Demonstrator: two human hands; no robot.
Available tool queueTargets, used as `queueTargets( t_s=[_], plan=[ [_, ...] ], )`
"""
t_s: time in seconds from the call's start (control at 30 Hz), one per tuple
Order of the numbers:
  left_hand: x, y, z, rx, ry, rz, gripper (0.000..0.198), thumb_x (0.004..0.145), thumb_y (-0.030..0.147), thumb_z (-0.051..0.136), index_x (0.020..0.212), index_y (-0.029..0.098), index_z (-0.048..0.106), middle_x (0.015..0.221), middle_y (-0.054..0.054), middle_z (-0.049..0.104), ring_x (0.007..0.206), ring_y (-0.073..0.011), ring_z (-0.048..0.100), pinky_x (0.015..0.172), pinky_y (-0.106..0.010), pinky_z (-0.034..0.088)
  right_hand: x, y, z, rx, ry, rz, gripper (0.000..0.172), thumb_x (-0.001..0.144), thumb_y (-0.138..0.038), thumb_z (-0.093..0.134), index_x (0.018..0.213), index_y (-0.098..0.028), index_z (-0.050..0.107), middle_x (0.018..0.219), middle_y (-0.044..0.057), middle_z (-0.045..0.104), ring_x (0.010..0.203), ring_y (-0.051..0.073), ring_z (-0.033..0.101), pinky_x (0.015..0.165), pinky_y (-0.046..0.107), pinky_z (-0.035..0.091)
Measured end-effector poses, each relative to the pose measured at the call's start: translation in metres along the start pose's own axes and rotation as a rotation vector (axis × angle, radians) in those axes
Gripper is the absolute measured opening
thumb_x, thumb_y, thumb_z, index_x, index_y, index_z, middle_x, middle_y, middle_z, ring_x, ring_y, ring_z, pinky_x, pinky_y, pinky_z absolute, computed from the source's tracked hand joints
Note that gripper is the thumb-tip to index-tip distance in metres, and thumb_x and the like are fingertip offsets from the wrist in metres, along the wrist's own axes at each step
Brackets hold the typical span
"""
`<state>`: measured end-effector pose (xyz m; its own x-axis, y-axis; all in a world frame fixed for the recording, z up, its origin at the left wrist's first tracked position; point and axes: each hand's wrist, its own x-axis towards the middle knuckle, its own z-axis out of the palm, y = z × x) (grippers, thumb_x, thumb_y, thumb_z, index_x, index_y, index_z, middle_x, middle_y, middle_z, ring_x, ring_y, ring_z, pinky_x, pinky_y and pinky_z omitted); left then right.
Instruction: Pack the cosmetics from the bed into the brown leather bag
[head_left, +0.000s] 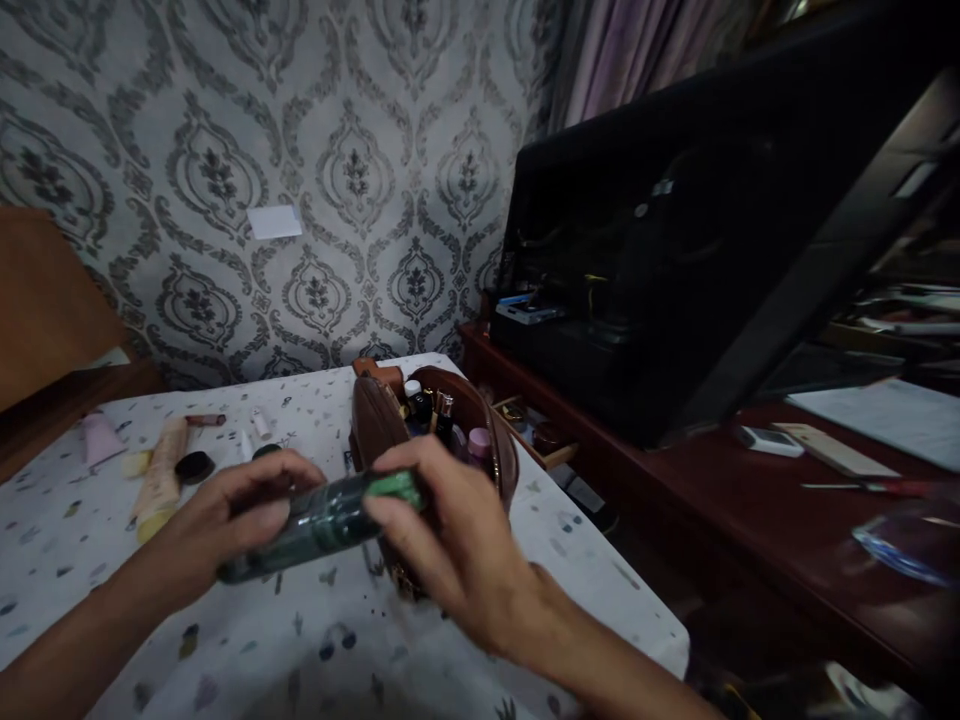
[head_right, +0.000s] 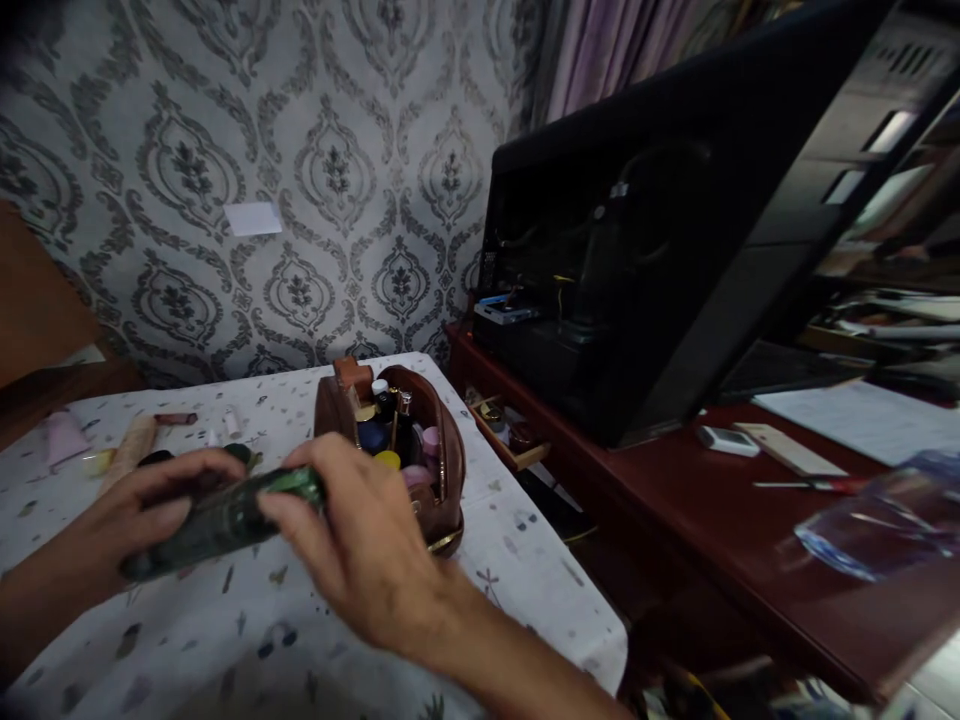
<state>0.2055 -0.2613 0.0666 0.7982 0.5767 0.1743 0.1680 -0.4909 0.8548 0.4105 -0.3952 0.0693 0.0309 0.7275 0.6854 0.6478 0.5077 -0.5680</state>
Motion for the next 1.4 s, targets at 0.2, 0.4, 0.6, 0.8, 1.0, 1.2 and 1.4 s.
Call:
queueTargets(
  t_s=[0.2,0.4,0.6,0.8,1.0,1.2,1.4],
  plan=[
    [0.044,0.019,0.038,0.074,0.221,0.150,0.039,0.101,0.045,0.036,0.109,0.018,0.063,0.094,-0.007,0.069,0.071,-0.0162,0.066,0.057,-0.025,0.057,0.003,0.014,-0.056,-0.195,0.374,0.029,0.007,0.097,-0.030,0.054,0.097,-0.023,0.056,0.074,-0.002,0.056,0.058,0.012,0.051,0.053,0.024,0.043],
    [0.043,0.003,0.055,0.690,0.093,0.556,0.036,0.099,0.021,0.046,0.134,0.025,0.053,0.130,-0.006,0.063,0.121,-0.0210,0.059,0.099,-0.032,0.053,-0.004,0.037,-0.080,-0.383,0.384,-0.022,0.005,0.097,-0.025,0.055,0.100,-0.023,0.058,0.081,0.001,0.060,0.069,0.015,0.058,0.063,0.030,0.048],
    [0.030,-0.014,0.059,0.774,0.094,0.573,0.050,0.096,0.012,0.048,0.143,0.027,0.046,0.141,-0.006,0.056,0.133,-0.0258,0.051,0.109,-0.042,0.048,0.003,0.063,-0.077,-0.420,0.282,-0.028,0.007,0.098,-0.027,0.054,0.101,-0.022,0.057,0.087,0.003,0.062,0.079,0.016,0.061,0.067,0.028,0.050],
    [0.024,-0.026,0.062,0.770,0.143,0.535,0.057,0.092,0.009,0.050,0.145,0.030,0.045,0.143,-0.006,0.055,0.131,-0.0287,0.053,0.106,-0.045,0.051,0.025,0.087,-0.060,-0.393,0.099,-0.080,0.012,0.100,-0.033,0.050,0.101,-0.023,0.057,0.090,0.002,0.061,0.084,0.017,0.062,0.071,0.028,0.050],
    [0.025,-0.032,0.059,0.825,0.135,0.586,0.065,0.088,0.009,0.054,0.148,0.029,0.041,0.144,-0.007,0.054,0.129,-0.0302,0.055,0.101,-0.045,0.056,0.040,0.102,-0.034,-0.340,-0.085,-0.082,0.012,0.100,-0.030,0.050,0.094,-0.021,0.053,0.088,0.001,0.057,0.081,0.015,0.060,0.069,0.026,0.047],
    [0.024,-0.034,0.056,0.854,0.116,0.610,0.066,0.087,0.009,0.054,0.150,0.025,0.038,0.149,-0.008,0.049,0.131,-0.0302,0.053,0.100,-0.044,0.057,0.045,0.103,-0.022,-0.376,-0.212,-0.095,0.012,0.099,-0.027,0.051,0.089,-0.020,0.050,0.084,0.002,0.055,0.079,0.017,0.059,0.066,0.025,0.045],
    [0.025,-0.035,0.056,0.858,0.128,0.616,0.062,0.089,0.012,0.054,0.147,0.028,0.042,0.143,-0.007,0.055,0.128,-0.0302,0.056,0.098,-0.044,0.057,0.045,0.104,-0.022,-0.337,-0.170,-0.111,0.015,0.099,-0.028,0.051,0.087,-0.020,0.049,0.082,0.001,0.054,0.076,0.015,0.060,0.066,0.024,0.045]
  ],
)
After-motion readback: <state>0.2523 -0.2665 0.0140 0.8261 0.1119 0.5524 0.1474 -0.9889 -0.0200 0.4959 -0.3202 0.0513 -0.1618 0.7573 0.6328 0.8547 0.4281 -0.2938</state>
